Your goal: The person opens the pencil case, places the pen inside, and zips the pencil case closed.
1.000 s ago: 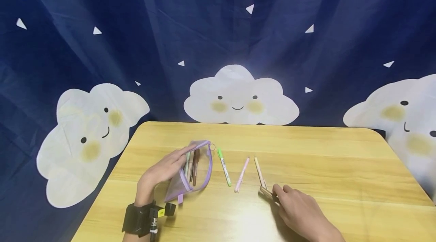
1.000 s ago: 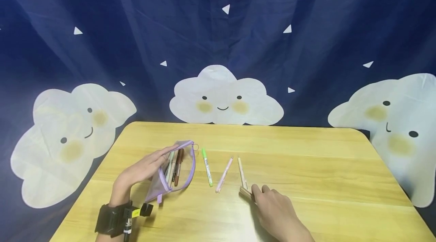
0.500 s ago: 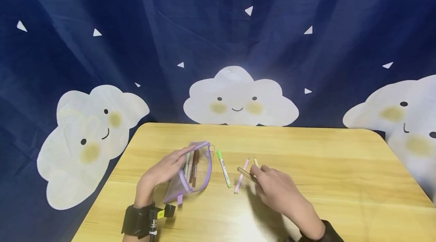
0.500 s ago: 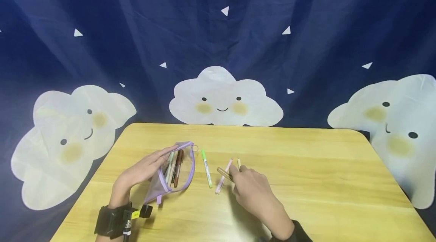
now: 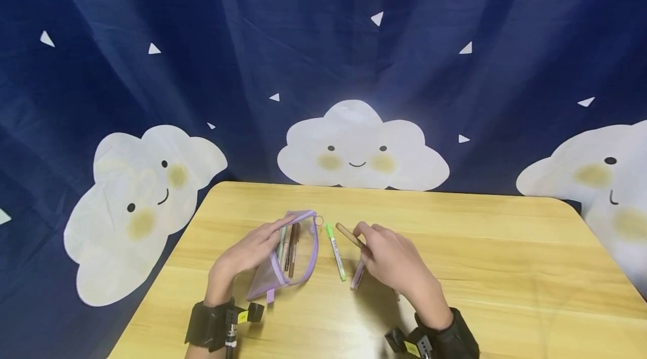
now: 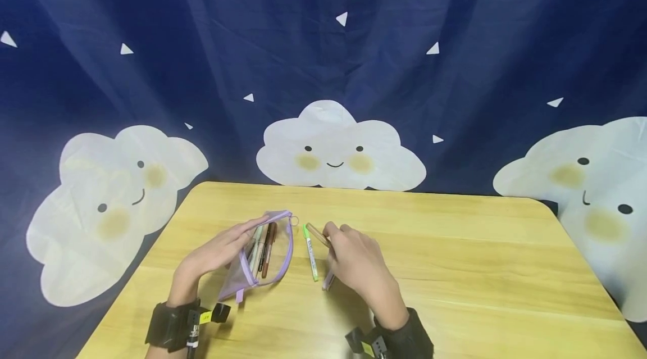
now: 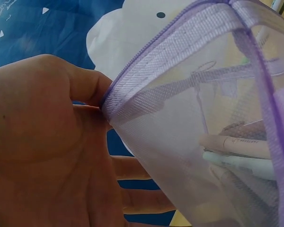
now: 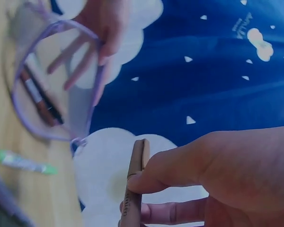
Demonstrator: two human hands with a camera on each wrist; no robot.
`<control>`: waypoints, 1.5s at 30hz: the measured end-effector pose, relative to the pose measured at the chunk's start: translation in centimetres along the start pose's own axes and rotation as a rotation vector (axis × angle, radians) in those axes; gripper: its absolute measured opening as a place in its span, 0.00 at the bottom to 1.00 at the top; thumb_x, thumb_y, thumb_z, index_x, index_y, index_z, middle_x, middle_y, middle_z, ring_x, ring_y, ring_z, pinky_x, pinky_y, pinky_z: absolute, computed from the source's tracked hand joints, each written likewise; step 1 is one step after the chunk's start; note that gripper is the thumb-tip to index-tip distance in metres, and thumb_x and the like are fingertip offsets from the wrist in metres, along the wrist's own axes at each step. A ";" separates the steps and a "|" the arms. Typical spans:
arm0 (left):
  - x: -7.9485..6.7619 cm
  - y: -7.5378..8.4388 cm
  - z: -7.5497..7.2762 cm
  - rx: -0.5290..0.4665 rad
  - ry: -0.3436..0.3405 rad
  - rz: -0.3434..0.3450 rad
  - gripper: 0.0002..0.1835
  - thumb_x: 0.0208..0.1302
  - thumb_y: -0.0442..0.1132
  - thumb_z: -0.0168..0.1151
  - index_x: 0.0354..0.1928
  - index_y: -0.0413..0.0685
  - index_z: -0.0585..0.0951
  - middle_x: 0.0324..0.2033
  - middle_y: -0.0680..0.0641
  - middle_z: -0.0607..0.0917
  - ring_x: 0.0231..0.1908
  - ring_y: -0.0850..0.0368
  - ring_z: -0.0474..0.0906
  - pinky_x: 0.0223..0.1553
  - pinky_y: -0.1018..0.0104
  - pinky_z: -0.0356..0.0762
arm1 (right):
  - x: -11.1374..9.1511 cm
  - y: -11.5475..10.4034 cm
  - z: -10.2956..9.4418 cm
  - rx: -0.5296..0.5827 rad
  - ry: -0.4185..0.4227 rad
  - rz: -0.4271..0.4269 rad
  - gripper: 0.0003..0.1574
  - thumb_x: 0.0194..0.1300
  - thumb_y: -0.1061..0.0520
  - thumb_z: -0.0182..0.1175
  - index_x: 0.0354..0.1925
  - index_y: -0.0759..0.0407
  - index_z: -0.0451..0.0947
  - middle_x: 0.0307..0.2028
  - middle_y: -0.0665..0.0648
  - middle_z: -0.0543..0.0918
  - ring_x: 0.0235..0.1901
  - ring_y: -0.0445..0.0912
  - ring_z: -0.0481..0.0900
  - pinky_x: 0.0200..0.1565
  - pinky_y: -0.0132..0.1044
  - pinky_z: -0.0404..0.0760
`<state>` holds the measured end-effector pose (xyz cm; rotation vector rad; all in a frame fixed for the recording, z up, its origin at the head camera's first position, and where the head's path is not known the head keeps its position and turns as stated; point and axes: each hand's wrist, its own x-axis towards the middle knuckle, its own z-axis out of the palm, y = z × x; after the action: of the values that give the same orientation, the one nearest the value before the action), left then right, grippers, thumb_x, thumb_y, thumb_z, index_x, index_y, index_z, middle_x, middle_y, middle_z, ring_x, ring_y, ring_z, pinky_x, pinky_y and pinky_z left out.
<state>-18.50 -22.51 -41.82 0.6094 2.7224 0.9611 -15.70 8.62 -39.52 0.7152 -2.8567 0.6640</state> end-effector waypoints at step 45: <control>0.0 0.5 0.1 0.014 -0.013 0.062 0.25 0.80 0.38 0.37 0.76 0.53 0.61 0.71 0.36 0.63 0.67 0.35 0.60 0.62 0.30 0.59 | 3.8 -3.1 7.8 0.372 -0.095 0.047 0.21 0.61 0.63 0.63 0.54 0.67 0.80 0.31 0.55 0.86 0.24 0.40 0.79 0.25 0.30 0.81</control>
<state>-18.31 -22.08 -41.56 0.7044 2.7157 0.9490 -17.67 1.11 -44.48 0.7432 -2.8726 1.2204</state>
